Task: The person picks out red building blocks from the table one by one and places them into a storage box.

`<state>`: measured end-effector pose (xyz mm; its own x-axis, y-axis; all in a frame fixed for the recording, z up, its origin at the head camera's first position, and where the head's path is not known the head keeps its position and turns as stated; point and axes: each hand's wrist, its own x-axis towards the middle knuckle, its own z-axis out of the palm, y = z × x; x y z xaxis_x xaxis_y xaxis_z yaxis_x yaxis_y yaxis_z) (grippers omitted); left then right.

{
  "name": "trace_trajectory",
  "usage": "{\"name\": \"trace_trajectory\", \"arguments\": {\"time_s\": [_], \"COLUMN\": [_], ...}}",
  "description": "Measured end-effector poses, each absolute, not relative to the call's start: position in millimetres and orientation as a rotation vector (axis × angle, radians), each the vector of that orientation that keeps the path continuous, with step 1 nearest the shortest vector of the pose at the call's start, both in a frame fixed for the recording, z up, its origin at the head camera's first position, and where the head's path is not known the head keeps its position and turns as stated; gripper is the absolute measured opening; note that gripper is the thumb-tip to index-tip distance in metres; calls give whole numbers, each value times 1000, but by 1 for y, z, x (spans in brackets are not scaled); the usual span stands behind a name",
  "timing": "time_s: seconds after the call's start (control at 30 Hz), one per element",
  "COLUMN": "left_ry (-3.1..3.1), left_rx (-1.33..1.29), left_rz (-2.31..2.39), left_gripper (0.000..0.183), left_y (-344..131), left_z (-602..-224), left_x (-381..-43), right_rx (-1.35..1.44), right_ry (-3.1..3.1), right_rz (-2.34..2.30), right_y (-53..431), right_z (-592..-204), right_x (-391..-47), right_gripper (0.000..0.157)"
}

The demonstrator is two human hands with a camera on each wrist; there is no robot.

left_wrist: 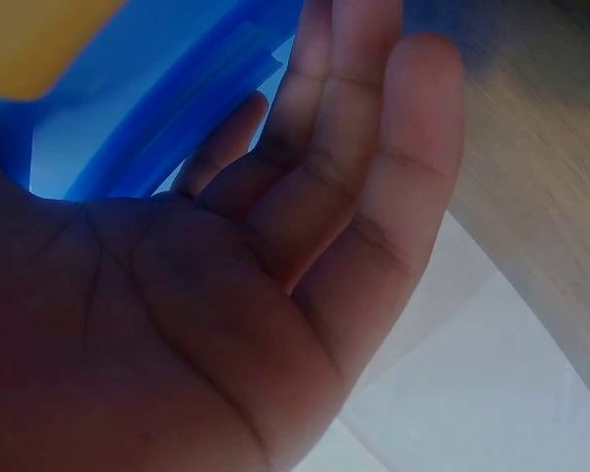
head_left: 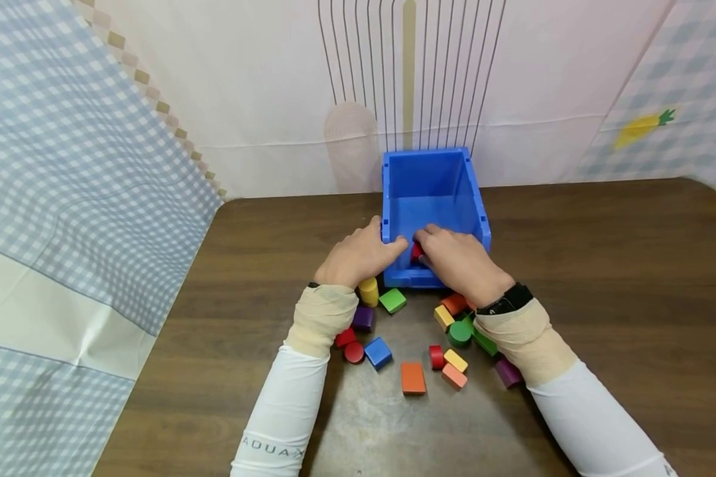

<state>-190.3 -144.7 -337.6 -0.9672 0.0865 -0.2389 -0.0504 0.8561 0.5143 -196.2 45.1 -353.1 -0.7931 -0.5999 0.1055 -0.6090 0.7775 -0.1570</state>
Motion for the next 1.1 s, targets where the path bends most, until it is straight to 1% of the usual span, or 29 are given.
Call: {"name": "trace_trajectory", "arguments": {"time_s": [0.37,0.93,1.1], "left_ry": [2779,2774,2772], "left_rx": [38,26,20], "left_rz": [776,773,771], "left_gripper": [74,77,79], "left_y": [-143,-145,-144], "left_z": [-336,-338,-337], "left_x": [-190,-188,-187], "right_rx": [972,995,1017], "right_ry": [-2935,-2899,-2861], "right_rz": [283,288,305], "right_y": [45,46,48], "right_z": [-350,-352,-353], "right_x": [-196,-195,-195], "right_gripper": [20,25,25]}}
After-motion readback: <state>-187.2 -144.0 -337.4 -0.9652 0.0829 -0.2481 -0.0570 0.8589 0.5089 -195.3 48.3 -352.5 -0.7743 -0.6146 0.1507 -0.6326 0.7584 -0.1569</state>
